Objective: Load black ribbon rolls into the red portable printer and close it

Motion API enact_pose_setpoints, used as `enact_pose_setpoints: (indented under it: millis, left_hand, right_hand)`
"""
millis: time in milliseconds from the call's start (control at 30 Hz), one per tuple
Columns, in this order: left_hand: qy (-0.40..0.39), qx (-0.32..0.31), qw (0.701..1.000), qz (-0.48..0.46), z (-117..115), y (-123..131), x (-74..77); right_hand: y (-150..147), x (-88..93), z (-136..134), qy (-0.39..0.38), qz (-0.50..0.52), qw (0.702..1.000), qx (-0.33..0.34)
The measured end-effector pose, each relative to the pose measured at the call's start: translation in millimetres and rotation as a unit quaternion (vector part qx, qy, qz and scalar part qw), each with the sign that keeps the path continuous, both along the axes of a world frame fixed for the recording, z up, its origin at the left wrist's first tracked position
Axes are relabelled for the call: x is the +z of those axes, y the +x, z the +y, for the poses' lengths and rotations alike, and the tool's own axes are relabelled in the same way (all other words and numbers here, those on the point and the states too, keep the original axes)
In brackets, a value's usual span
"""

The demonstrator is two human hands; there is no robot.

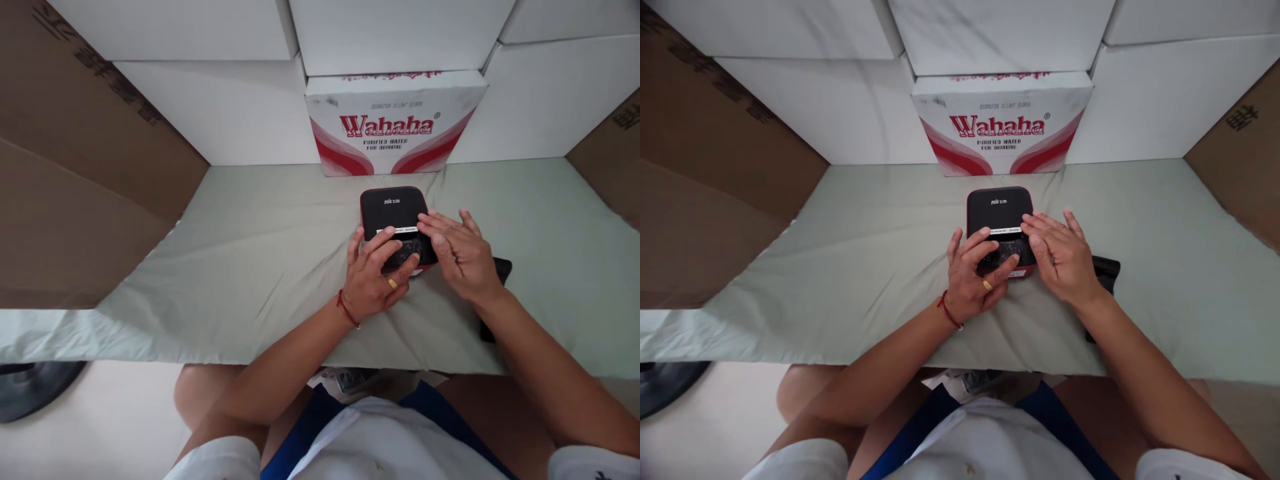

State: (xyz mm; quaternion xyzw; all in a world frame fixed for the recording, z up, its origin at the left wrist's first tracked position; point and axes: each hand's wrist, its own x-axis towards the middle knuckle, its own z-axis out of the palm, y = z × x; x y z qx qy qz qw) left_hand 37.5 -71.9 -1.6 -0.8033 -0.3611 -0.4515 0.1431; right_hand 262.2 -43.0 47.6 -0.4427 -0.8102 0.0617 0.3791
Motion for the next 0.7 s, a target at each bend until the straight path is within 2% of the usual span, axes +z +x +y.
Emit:
enact_pose_setpoints:
  millis: [267,367,467,600,700]
  left_hand:
    - [-0.036,-0.048,0.998,0.002,6.9,-5.3,-3.0]
    - [-0.012,-0.04,0.999,0.004,9.0,-6.3,-3.2]
    - [0.008,-0.04,0.999,-0.008,11.0,-4.5,-1.9]
    - [-0.005,-0.076,0.995,-0.063,10.1,-3.1,1.3]
    - [-0.061,-0.108,0.979,-0.161,10.3,-7.7,1.1]
  right_hand:
    - [-8.1,-9.3,-0.3,0.028,0.018,0.999,-0.02]
    - [-9.3,-14.8,-3.7,0.037,0.027,0.999,-0.022]
    - [-9.2,-15.8,-11.4,0.087,0.023,0.996,-0.005]
    - [-8.2,-12.2,-21.0,0.17,0.007,0.984,0.054]
    - [-7.3,-10.9,-22.2,0.196,0.032,0.98,0.029]
